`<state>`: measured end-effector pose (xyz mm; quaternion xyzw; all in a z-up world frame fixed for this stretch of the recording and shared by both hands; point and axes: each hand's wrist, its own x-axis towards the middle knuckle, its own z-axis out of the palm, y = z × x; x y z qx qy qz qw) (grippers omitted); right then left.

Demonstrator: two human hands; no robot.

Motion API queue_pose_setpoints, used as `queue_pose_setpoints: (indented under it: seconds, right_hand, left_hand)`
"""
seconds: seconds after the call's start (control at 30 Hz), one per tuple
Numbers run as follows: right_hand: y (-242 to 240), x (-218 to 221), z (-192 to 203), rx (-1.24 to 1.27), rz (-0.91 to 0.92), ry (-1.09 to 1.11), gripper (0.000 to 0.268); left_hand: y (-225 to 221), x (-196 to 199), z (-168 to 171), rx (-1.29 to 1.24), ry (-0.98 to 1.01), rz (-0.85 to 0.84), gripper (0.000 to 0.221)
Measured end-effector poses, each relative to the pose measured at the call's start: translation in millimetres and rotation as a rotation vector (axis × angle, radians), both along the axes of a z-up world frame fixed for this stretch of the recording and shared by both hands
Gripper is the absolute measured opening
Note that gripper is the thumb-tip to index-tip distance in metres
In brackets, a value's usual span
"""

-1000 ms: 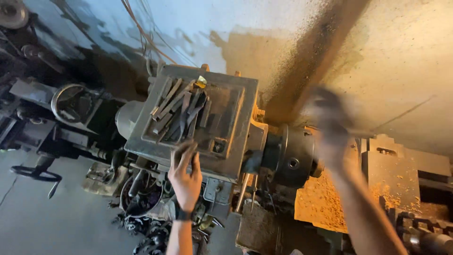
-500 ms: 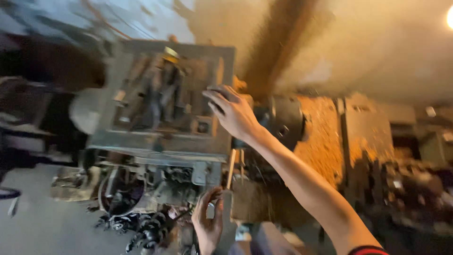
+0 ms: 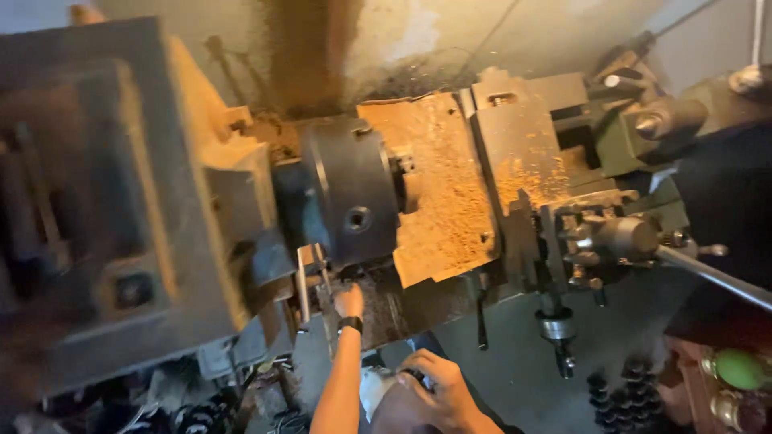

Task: Machining and inspecting centrifugal clutch components using a lathe and bench grinder in a workshop.

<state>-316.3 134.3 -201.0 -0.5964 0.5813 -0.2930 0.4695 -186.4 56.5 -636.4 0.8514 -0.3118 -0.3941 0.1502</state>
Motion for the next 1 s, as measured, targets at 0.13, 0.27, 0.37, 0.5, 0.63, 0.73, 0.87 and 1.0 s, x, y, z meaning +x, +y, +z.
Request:
queue_pose_setpoints:
  seconds: [0.13,0.27,0.37,0.5,0.63,0.73,0.87,1.0]
  right_hand:
    - [-12.7,-26.1,-6.4,-0.005,-0.022,0.063,0.010]
    - [-26.4,-37.6,-1.5,0.164,-0.030,0.070,0.015]
    - [-29.9,-36.7,-10.9,0.355,-0.130,0.049,0.019]
    - [-29.6,-38.6,-40.9,0.190,-0.338,-0.195,0.041]
    - [-67.9,-48.7,4.1,0.263,-0.595,-0.729,0.018]
    - [-100.6,-84.7,-19.8,0.180,-0.493,-0.359,0.020]
    - [-154.2,-108.7,-20.5,-0.195,-0.271,-0.104,0.021]
    - [-183.6,-102.0,-29.6,-0.430,-0.138,-0.080,0.046]
  left_hand:
    - [-28.1,5.2,-23.1,-0.242,0.121,0.414,0.053]
    - [-7.7,33.7,21.6,-0.316,0.378,0.403,0.048]
    - [31.0,39.8,159.2,-0.351,0.295,0.121,0.039]
    - [74.6,-16.6,346.1,-0.683,-0.057,-0.220,0.014]
    - [74.3,-66.7,418.6,-0.841,0.038,-0.436,0.045]
    - [54.7,-83.1,458.1,-0.714,-0.007,-0.631,0.058]
    - [49.1,-51.7,463.1,-0.693,-0.142,-0.548,0.050]
    - [60.3,1.0,476.4,-0.551,-0.270,-0.260,0.043]
